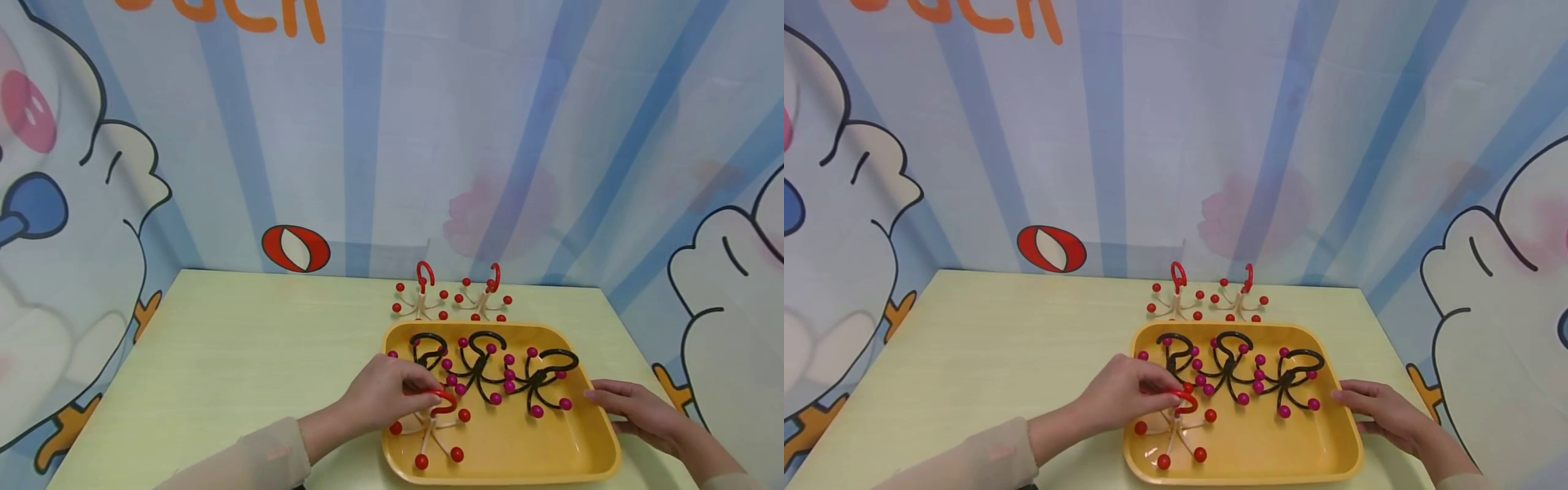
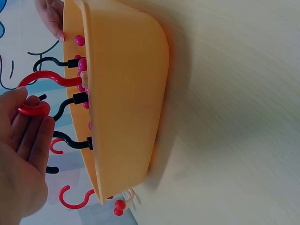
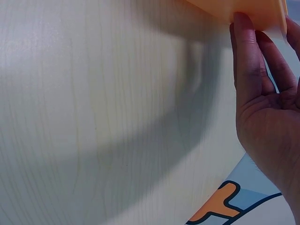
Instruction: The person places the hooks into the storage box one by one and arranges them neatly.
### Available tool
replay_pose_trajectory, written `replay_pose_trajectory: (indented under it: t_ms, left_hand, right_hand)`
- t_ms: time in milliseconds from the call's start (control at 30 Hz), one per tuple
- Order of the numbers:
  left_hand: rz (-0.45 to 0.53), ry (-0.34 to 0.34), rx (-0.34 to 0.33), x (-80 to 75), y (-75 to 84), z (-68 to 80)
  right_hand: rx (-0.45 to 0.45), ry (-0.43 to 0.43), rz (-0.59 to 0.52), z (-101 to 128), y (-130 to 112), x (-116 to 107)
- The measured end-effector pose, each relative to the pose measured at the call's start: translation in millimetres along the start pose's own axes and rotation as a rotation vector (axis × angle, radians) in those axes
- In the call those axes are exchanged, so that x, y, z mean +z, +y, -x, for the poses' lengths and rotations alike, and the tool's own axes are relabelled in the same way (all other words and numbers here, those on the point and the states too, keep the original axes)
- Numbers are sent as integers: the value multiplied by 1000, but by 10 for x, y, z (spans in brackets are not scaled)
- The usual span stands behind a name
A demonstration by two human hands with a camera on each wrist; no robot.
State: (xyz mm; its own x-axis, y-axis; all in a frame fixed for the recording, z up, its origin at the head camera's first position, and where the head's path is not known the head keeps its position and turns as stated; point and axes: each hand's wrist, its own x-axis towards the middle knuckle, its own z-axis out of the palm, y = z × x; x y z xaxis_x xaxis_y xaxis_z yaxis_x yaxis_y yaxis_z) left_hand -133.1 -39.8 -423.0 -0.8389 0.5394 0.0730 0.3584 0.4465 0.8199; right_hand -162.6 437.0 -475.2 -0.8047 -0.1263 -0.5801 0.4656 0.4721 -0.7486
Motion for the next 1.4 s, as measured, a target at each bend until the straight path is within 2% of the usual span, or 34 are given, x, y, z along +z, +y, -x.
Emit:
replay_pose_trajectory:
  t_ms: [500,900,1167,1400]
  left_hand:
    - [-20,-10,6,-35,-12,8]
    - [-33,-27,15,-125,4,6]
    - [-79,29,75,-321,22,-41]
    - [-165,85,78,-562,53,-230]
  right_hand:
    - [10,6,8,0,-13,18]
    - [12,17,8,-4,-18,31]
    - [8,15,10,-19,-7,25]
    - [8,11,9,-22,6,20]
